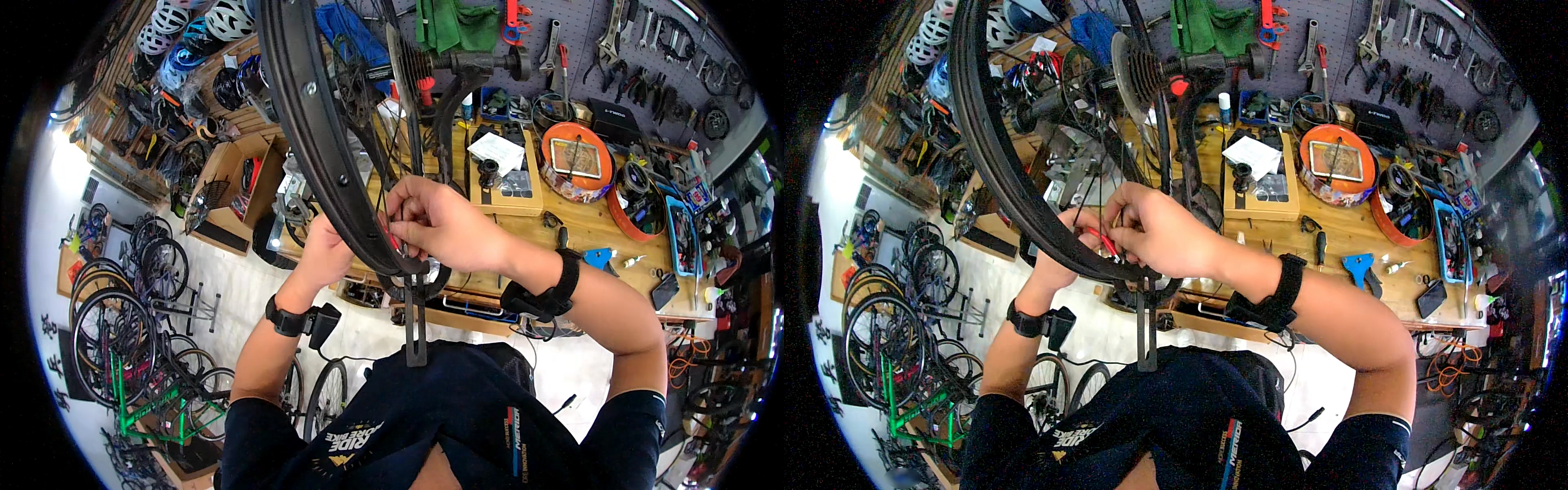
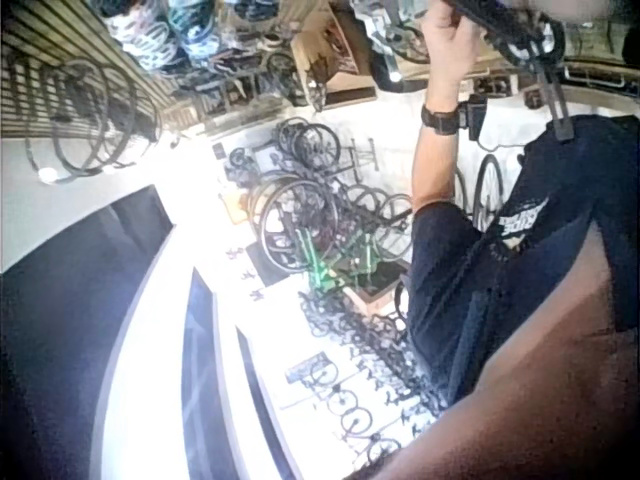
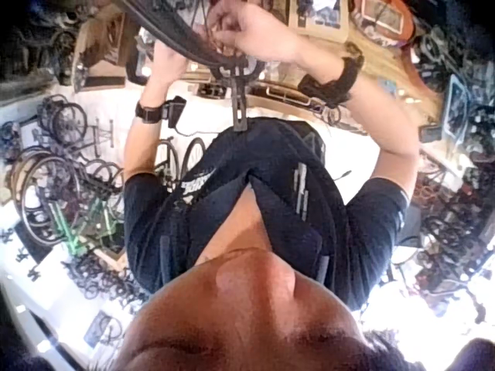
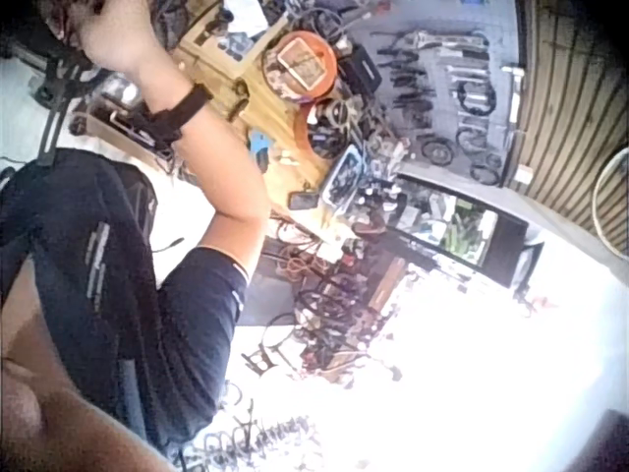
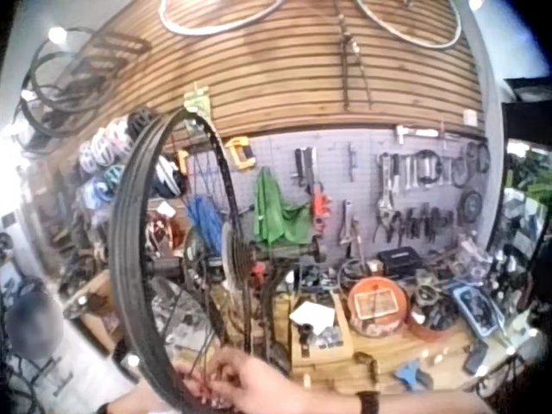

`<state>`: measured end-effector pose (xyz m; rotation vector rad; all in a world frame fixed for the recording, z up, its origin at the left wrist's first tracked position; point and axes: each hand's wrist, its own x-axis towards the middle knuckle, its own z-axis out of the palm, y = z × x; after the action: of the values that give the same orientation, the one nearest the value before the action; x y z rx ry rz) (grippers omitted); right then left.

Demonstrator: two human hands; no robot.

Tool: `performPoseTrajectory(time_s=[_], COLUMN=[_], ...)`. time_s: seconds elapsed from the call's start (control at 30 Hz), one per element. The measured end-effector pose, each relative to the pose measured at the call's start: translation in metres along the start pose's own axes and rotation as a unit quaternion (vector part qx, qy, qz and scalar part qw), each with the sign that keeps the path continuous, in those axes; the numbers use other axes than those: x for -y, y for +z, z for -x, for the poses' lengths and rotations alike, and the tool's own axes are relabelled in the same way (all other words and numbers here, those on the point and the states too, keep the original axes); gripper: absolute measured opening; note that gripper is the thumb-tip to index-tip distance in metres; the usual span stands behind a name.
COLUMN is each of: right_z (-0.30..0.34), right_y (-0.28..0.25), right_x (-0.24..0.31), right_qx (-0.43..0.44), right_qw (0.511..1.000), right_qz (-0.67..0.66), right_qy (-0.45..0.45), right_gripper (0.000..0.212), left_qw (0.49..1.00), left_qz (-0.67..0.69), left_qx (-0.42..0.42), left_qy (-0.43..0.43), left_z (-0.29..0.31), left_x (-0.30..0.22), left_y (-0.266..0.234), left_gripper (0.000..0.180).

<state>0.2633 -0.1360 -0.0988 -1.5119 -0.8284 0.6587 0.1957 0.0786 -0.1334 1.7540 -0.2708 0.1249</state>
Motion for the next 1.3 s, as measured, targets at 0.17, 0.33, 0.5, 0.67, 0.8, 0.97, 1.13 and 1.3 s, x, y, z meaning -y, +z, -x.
performPoseTrajectory(time_s=[0.17, 0.33, 0.5, 0.67, 0.8, 0.97, 1.13, 1.3], right_z=[0.006, 0.003, 0.002, 0.044, 0.079, 0.083, 0.079, 0.067], right_y=[0.008, 0.006, 0.002, -0.012, 0.017, 0.019, -0.026, -0.053], right_x=[-0.022, -0.018, -0.010, 0.029, 0.029, 0.016, 0.000, -0.033], right_qx=[-0.089, -0.114, -0.080, -0.098, 0.085, 0.159, 0.098, -0.051], right_qw=[0.964, 0.972, 0.974, 0.977, 0.986, 0.986, 0.986, 0.987], right_qz=[0.208, 0.179, 0.189, 0.162, 0.108, 0.032, -0.093, -0.134], right_qy=[-0.141, -0.103, -0.097, -0.100, -0.096, -0.022, 0.102, 0.072], right_gripper=[0.014, 0.012, 0.010, 0.027, 0.038, 0.028, 0.014, 0.010], left_qw=[0.964, 0.929, 0.972, 0.948, 0.931, 0.917, 0.974, 0.925], left_qz=[-0.248, -0.336, -0.217, -0.309, -0.272, -0.293, -0.084, -0.280], left_qx=[0.005, -0.098, -0.084, 0.039, 0.239, 0.267, -0.054, -0.023], left_qy=[0.092, 0.118, -0.041, -0.069, -0.040, 0.046, 0.204, 0.257], left_z=[0.006, 0.011, 0.016, 0.038, 0.061, 0.056, 0.039, -0.006], left_x=[0.013, 0.011, 0.010, -0.087, -0.116, -0.110, -0.120, -0.094], left_y=[0.000, -0.012, -0.066, -0.016, 0.030, 0.036, -0.010, 0.021], left_gripper=[0.010, 0.011, 0.010, 0.009, 0.014, 0.025, 0.072, 0.075])
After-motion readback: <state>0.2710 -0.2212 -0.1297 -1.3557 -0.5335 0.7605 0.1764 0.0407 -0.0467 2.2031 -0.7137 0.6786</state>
